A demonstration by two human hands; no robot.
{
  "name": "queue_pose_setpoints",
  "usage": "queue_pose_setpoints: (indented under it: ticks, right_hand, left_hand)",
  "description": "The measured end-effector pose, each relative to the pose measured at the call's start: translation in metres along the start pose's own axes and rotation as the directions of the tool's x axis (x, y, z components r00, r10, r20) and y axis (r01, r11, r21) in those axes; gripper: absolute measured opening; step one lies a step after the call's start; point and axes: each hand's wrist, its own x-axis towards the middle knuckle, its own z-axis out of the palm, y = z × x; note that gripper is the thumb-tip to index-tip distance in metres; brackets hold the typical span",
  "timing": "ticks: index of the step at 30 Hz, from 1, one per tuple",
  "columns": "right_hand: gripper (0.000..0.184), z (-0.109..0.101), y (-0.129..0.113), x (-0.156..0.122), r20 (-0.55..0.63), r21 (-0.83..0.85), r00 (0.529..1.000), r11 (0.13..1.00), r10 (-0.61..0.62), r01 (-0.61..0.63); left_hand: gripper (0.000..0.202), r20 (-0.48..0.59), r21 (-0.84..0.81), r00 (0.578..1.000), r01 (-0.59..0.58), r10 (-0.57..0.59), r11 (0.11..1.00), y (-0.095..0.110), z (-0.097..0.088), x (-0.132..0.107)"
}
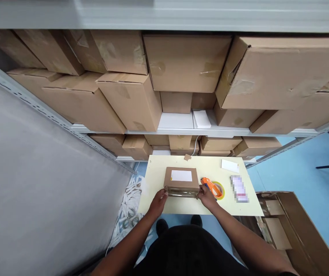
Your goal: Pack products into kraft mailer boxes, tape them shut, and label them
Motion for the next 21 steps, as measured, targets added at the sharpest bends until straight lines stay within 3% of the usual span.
queue_pose_setpoints:
  ticks: [4, 8, 14, 16, 18, 21]
  right_hand:
    - [0.035, 0.004, -0.007, -0.002, -0.007, 0.024, 0.999, 0.999, -0.043, 0.043]
    - [0.041, 0.002, -0.020, 0.002, -0.049, -0.035, 0.992, 0.993, -0.114, 0.113]
    - [0.032, -0.008, -0.038, 0.016, -0.004, -0.124, 0.995, 0.988, -0.098, 0.097]
    - [0.034, -0.015, -0.029, 0.014, -0.037, -0.166, 0.994, 0.981, -0.103, 0.096]
    - [0.037, -0.022, -0.011, 0.006, -0.145, -0.317, 0.982, 0.946, -0.126, 0.074]
    - [0.043, -0.030, 0.025, -0.009, -0.265, -0.612, 0.957, 0.788, -0.121, -0.069]
  left_hand:
    - [0.054, -0.064, -0.012, 0.998, -0.002, 0.001, 1.000, -0.002, 0.001, 0.008]
    - [0.048, -0.163, 0.083, 0.984, -0.061, 0.074, 0.995, 0.010, -0.002, 0.018]
    - [0.046, -0.159, 0.237, 0.980, -0.080, 0.120, 0.968, 0.022, -0.004, 0.040]
    - [0.047, -0.147, 0.236, 0.981, -0.089, 0.126, 0.968, 0.019, -0.004, 0.045]
    - [0.045, -0.138, 0.219, 0.981, -0.101, 0.134, 0.970, 0.013, -0.006, 0.046]
    - [0.043, -0.182, 0.195, 0.977, -0.072, 0.108, 0.978, 0.001, -0.014, 0.041]
